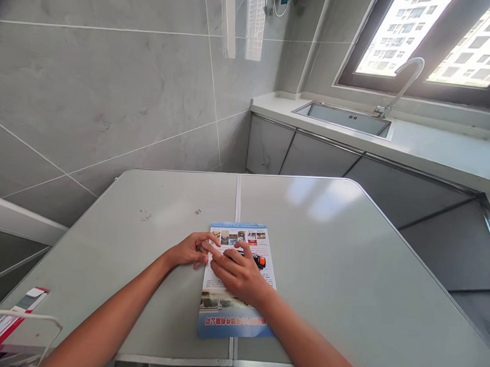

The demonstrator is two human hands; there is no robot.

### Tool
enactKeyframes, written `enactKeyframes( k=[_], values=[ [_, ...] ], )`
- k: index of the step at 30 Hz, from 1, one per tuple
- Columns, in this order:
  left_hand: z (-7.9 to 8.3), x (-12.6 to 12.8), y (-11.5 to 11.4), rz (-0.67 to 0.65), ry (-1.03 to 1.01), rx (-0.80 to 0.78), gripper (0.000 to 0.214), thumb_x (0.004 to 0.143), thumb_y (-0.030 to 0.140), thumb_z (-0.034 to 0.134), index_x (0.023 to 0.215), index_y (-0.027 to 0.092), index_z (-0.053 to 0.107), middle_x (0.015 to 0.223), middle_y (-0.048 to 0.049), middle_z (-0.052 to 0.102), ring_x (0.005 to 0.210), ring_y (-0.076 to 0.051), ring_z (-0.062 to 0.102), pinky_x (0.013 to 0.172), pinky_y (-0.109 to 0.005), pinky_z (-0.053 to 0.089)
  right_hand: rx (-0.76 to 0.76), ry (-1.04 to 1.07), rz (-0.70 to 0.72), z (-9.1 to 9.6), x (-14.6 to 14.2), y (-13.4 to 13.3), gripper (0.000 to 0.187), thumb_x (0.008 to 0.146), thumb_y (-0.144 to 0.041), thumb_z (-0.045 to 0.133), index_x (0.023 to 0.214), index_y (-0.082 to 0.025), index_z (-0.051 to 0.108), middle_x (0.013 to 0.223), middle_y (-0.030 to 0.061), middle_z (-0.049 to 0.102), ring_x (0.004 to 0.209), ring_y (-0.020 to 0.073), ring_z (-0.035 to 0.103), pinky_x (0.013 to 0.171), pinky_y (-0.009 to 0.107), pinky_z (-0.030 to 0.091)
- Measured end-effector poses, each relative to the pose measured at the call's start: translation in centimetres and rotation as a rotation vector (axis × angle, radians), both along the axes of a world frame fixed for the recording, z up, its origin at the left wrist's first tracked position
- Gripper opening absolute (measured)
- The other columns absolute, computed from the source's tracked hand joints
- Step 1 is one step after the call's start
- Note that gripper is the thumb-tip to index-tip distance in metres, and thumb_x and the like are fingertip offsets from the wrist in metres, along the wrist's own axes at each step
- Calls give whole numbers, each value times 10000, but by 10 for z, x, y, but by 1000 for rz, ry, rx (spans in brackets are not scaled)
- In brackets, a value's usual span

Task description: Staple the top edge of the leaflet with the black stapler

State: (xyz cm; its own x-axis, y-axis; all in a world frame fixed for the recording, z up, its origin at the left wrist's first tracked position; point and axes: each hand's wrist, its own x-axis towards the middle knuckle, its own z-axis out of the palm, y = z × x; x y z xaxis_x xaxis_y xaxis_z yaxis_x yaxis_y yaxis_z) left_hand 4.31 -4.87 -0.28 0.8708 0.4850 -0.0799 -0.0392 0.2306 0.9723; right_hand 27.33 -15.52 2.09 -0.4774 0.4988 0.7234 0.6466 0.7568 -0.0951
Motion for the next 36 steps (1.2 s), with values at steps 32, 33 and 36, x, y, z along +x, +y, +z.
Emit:
enactKeyframes(
  k=[32, 33, 36],
  values=[
    [-22, -8, -17, 940, 845, 1083, 446, 912, -26, 465, 1102, 182, 811, 1197, -120, 777, 1148, -276, 669, 1036, -439, 551, -491, 373, -558, -41, 142, 83, 407, 941, -178, 501, 1259, -178, 755, 1362, 157, 712, 1185, 347, 608, 1038, 585, 498],
    [-20, -8, -19, 942, 839, 1088, 428, 920, -13, 470, 1082, 189, 811, 1171, -116, 778, 1127, -276, 666, 1024, -438, 552, -481, 389, -551, -38, 139, 81, 391, 952, -187, 493, 1239, -173, 757, 1327, 164, 721, 1172, 336, 619, 1041, 571, 504],
    [-17, -6, -21, 989, 790, 1084, 339, 950, 71, 510, 1016, 213, 811, 1090, -113, 764, 1074, -281, 661, 982, -431, 558, -491, 399, -444, -25, 123, 66, 287, 998, -261, 508, 1059, -212, 784, 1069, 114, 777, 983, 271, 680, 939, 471, 568]
  ],
)
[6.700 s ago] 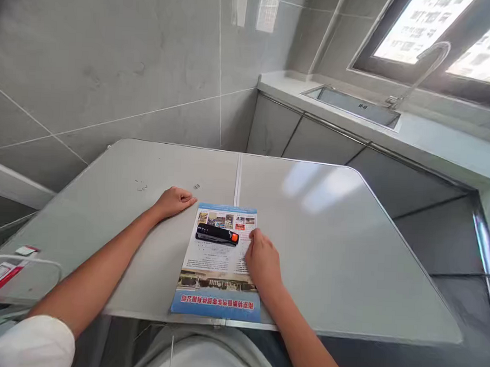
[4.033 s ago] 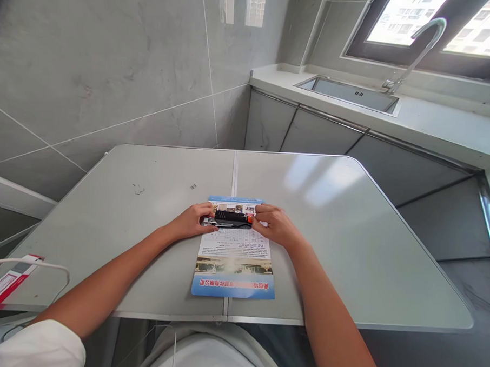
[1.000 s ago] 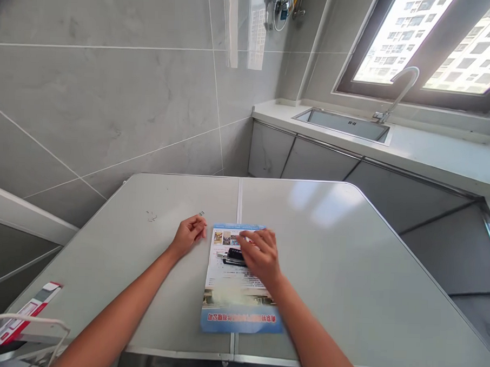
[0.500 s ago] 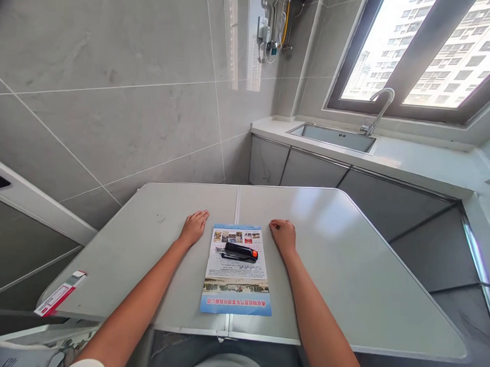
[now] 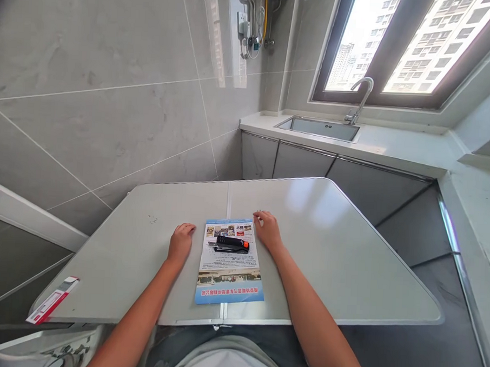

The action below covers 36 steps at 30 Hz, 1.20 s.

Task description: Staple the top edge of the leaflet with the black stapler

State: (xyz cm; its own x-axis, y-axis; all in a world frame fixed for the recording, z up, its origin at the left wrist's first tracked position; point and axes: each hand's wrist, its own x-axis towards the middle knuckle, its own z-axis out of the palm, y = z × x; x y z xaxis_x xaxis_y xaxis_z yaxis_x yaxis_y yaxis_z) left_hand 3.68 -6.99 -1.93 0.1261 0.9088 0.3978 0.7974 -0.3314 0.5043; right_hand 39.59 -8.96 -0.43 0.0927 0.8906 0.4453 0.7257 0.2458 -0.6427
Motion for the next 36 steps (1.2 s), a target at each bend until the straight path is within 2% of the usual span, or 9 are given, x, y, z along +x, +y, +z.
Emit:
enactKeyframes(
  k=[2, 4, 8, 12, 16, 22, 30, 33, 36],
  values=[
    [2, 4, -1, -18, -127, -3, 265, 961, 154, 561, 997, 219, 816, 1062, -110, 746, 1008, -263, 678, 934, -407, 574, 1, 42, 174, 10, -16, -15, 253, 1027, -340, 546, 1014, -237, 777, 1008, 75, 772, 924, 233, 691, 875, 408, 586],
    [3, 11, -4, -50, -337, -46, 218, 966, 255, 616, 1028, 206, 819, 1096, -109, 736, 884, -219, 700, 842, -367, 595, 3, 66, 339, 16, -31, -31, 258, 1036, -414, 595, 1147, -250, 759, 1127, 77, 756, 1020, 228, 690, 928, 403, 578],
    [9, 25, -19, -103, -596, -165, 324, 969, 447, 679, 1105, 184, 810, 1095, -98, 762, 706, -150, 677, 733, -310, 574, -22, -26, 444, 14, -48, -51, 395, 987, -457, 700, 1320, -244, 691, 1241, 108, 720, 1156, 267, 652, 1020, 456, 544],
    [19, 31, -32, -215, -570, -219, 302, 941, 436, 737, 1079, 182, 821, 878, -51, 772, 703, -148, 625, 724, -286, 512, -97, -114, 469, 2, -52, -53, 344, 962, -383, 734, 1266, -226, 696, 1135, 100, 740, 1091, 279, 665, 969, 448, 548],
    [26, 31, -36, -342, -534, -184, 223, 894, 381, 805, 1024, 204, 847, 875, -48, 764, 737, -146, 596, 722, -282, 475, -113, -92, 473, -3, -53, -50, 278, 955, -346, 738, 1200, -218, 703, 1104, 96, 735, 1062, 269, 666, 943, 416, 543],
    [26, 31, -34, -487, -576, -250, 226, 899, 375, 810, 1055, 222, 868, 991, -105, 777, 876, -192, 691, 778, -312, 526, -110, -82, 503, 1, -53, -50, 233, 962, -326, 715, 1166, -215, 703, 1068, 92, 734, 1050, 274, 652, 924, 410, 532],
    [24, 31, -31, -556, -591, -303, 228, 926, 395, 785, 1058, 230, 871, 1050, -118, 755, 978, -212, 711, 872, -341, 553, -124, -84, 510, -2, -52, -48, 228, 971, -351, 707, 1152, -213, 696, 1058, 88, 718, 1029, 265, 645, 906, 396, 519],
    [23, 30, -31, -558, -553, -297, 248, 911, 401, 801, 1061, 215, 869, 1070, -125, 760, 939, -197, 697, 802, -312, 539, -116, -81, 521, -2, -52, -47, 219, 977, -354, 703, 1141, -211, 694, 1064, 88, 721, 1037, 264, 644, 900, 388, 512],
    [20, 28, -33, -497, -485, -293, 315, 890, 396, 823, 1151, 220, 840, 1051, -97, 780, 784, -144, 633, 661, -266, 480, -108, -72, 538, -1, -52, -47, 210, 980, -344, 702, 1145, -215, 689, 1069, 82, 725, 1045, 265, 640, 907, 386, 506]
  ],
)
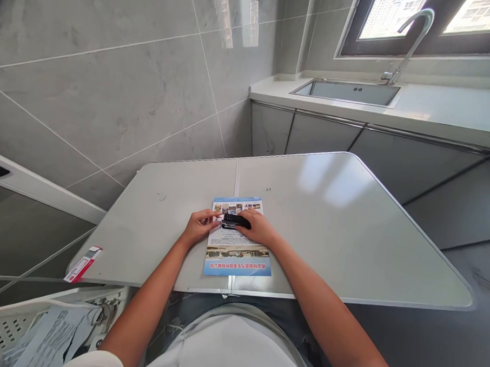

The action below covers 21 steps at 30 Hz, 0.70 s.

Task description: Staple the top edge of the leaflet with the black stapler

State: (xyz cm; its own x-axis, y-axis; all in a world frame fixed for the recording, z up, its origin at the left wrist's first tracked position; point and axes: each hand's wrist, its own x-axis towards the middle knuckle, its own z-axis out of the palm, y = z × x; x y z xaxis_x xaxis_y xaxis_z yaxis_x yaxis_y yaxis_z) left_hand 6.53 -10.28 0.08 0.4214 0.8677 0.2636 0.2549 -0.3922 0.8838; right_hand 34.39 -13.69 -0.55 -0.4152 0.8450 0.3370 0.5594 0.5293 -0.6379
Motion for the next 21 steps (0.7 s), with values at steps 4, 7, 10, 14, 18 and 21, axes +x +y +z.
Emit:
enactKeyframes(
  k=[4, 7, 10, 14, 18, 21],
  values=[
    [1, -1, 0, 8, 89, 47, 266, 866, 390, 844, 1083, 237, 840, 1022, -65, 792, 771, -147, 634, 701, -289, 520, -19, -14, -19, 1, 0, 0, 187, 974, -349, 714, 1114, -228, 690, 1044, 75, 726, 1024, 270, 642, 881, 387, 506],
    [4, -2, 1, -48, 85, 107, 186, 890, 368, 823, 1029, 245, 842, 1049, -74, 807, 976, -211, 705, 896, -367, 571, -20, -14, -27, 1, 0, 0, 161, 967, -341, 722, 1085, -235, 693, 1045, 73, 732, 1020, 270, 647, 872, 385, 506],
    [3, -2, 3, -62, 85, 118, 168, 896, 358, 821, 1028, 255, 840, 1047, -69, 817, 1018, -227, 711, 909, -385, 579, -10, -15, -20, 1, 0, 0, 158, 965, -334, 724, 1087, -238, 694, 1038, 70, 735, 1014, 268, 648, 878, 386, 504],
    [1, -1, 4, -65, 119, 156, 148, 903, 350, 819, 1020, 261, 841, 1049, -64, 818, 1005, -223, 707, 913, -393, 572, -12, -27, -25, -1, 0, 1, 178, 960, -334, 732, 1103, -236, 693, 1024, 67, 728, 1016, 271, 643, 882, 390, 503],
    [2, -8, 5, -113, 155, 257, 128, 954, 338, 768, 1031, 269, 843, 1092, -66, 813, 1000, -213, 698, 934, -411, 565, -13, -28, -25, -1, 0, 1, 182, 956, -333, 742, 1103, -235, 699, 1030, 72, 727, 1029, 272, 644, 891, 387, 504],
    [4, -19, 7, -132, 171, 279, 153, 977, 336, 738, 1072, 274, 840, 1104, -71, 814, 992, -211, 701, 929, -418, 574, -20, -7, -32, 0, 0, 0, 177, 953, -339, 748, 1089, -232, 707, 1019, 74, 726, 1020, 272, 644, 890, 388, 505]
  ],
)
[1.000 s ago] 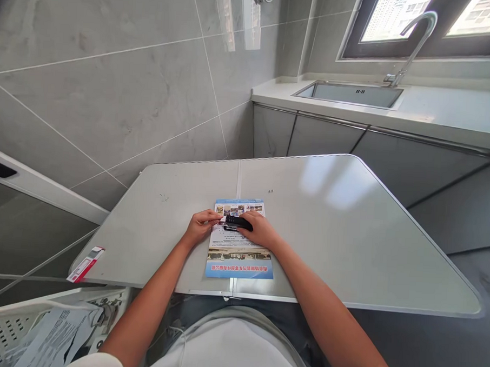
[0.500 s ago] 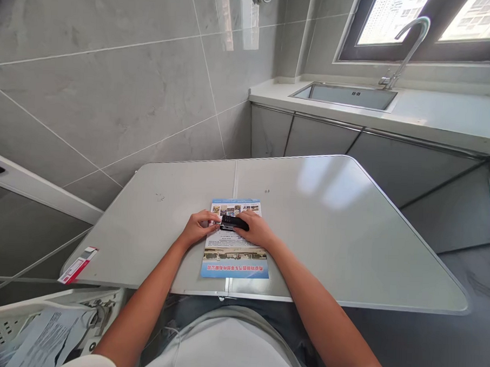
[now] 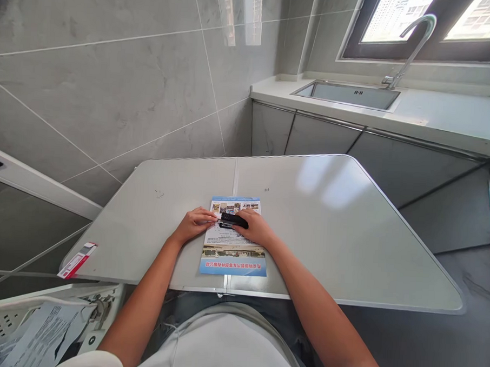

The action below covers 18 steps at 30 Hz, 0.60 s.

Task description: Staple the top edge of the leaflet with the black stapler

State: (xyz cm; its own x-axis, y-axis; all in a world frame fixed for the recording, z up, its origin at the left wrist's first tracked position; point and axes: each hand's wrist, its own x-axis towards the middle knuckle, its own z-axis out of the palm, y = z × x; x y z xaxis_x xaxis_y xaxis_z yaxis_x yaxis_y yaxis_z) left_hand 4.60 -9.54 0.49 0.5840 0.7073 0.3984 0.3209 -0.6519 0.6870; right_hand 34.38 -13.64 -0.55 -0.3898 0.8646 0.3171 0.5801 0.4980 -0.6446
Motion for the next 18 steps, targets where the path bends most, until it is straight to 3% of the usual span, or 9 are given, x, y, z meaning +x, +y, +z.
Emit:
enactKeyframes(
  k=[5, 11, 18],
  values=[
    [2, -6, -2, 44, -76, -99, 179, 937, 355, 783, 1084, 262, 827, 992, -68, 807, 968, -217, 706, 898, -391, 578, 9, 114, 26, 3, -3, -4, 204, 930, -325, 775, 1106, -241, 714, 1027, 65, 734, 1013, 276, 630, 898, 410, 503],
    [0, 22, -12, 44, -142, -158, 174, 934, 375, 785, 1024, 230, 747, 983, -42, 733, 866, -178, 634, 845, -344, 531, 44, 270, 69, 11, -13, -12, 194, 929, -366, 767, 1077, -256, 706, 925, 43, 720, 910, 263, 607, 833, 406, 489],
    [8, 35, -12, -51, -179, -66, 206, 962, 389, 750, 895, 209, 673, 1010, -61, 667, 938, -194, 632, 853, -348, 529, 55, 268, 58, 13, -14, -14, 204, 918, -410, 777, 1044, -262, 714, 883, 35, 715, 871, 257, 601, 799, 399, 483]
  ],
)
